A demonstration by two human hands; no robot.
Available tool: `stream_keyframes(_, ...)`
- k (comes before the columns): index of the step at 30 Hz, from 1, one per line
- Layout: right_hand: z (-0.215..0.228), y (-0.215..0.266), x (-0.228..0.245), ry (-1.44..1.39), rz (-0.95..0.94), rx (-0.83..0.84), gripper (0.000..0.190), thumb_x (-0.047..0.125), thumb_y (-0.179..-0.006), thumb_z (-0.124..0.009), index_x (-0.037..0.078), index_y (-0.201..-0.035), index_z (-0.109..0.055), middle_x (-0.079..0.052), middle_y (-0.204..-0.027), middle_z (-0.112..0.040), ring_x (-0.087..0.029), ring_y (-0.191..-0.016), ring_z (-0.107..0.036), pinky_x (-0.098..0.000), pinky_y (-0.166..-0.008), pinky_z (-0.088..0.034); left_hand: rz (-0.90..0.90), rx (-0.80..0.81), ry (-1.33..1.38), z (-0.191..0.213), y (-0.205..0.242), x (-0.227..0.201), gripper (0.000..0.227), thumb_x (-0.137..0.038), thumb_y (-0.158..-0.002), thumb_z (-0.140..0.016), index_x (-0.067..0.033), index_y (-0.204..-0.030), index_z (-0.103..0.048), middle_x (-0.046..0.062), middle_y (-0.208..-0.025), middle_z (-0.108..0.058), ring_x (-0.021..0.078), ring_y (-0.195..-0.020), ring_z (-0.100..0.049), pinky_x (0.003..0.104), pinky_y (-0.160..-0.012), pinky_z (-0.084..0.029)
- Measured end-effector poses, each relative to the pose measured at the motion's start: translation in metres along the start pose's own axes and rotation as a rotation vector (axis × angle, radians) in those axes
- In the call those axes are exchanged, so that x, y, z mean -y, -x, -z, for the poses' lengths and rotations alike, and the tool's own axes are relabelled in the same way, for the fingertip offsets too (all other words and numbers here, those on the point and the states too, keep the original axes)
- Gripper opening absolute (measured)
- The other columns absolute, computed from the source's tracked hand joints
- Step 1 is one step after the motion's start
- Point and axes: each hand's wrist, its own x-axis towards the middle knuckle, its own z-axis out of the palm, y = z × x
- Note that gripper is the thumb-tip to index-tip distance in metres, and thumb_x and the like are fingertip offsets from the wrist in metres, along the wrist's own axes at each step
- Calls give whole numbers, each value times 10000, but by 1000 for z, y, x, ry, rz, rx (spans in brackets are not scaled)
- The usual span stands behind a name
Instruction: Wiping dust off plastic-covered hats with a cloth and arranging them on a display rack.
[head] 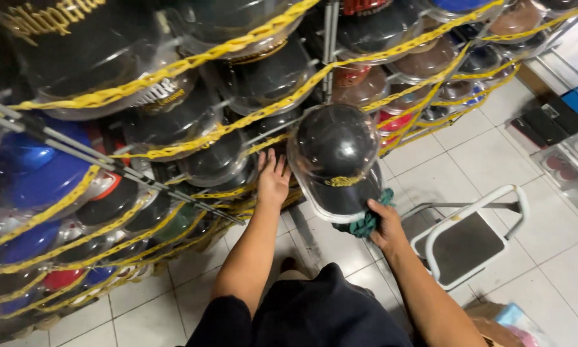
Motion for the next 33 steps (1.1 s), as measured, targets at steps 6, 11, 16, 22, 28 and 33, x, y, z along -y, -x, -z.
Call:
stream_keyframes(6,-76,-59,-36,53,-97,37,442,124,-802,-805,-64,-1182,-682,-247,-1123,-723,-414,-1087,-702,-594,-999,-501,14,-37,48,15,-25,-23,463,-215,-972,-706,-360,-1390,-571,41,-1350,-646,275,-1200,-625,455,-1089,-487)
stream_keyframes(11,-125,-104,-51,-5,-132,37,543,147,-780,-830,-38,-1264,-667,-243,-1244,-700,-416,-1207,-655,-571,-1086,-460,201,77,-123,66,-32,-23,458,-416,-985,-673,-304,-1414,-556,-35,-1392,-616,188,-1297,-563,412,-1095,-460)
stream_keyframes(16,-144,-156,-64,-7,-121,7,608,211,-765,-876,-18,-1284,-659,-220,-1246,-700,-391,-1169,-683,-533,-1047,-512,258,76,-229,132,-10,-57,482,-326,-980,-657,-238,-1435,-524,36,-1486,-558,235,-1259,-574,424,-1014,-511)
stream_keyframes(22,-159,-193,-76,45,-85,-21,555,196,-756,-895,-34,-1213,-680,-228,-1153,-721,-385,-1084,-724,-509,-979,-565,124,17,-177,150,16,-135,227,-292,-936,-629,-253,-1158,-651,31,-1320,-674,233,-1122,-642,423,-942,-543)
stream_keyframes(28,-165,-205,-81,107,51,-122,553,155,-732,-957,-71,-1155,-683,-274,-1086,-703,-431,-1011,-731,-587,-901,-573,22,7,-123,131,16,-164,155,-339,-977,-622,-210,-1057,-656,-7,-1243,-663,213,-1131,-613,431,-961,-536)
stream_keyframes(33,-157,-182,-75,296,154,-136,731,330,-833,-930,-82,-1322,-575,-314,-1243,-644,-463,-1212,-633,-634,-1031,-488,8,-10,-135,139,0,-161,208,-418,-1004,-610,-213,-1015,-647,-56,-1155,-664,191,-1152,-614,401,-980,-557)
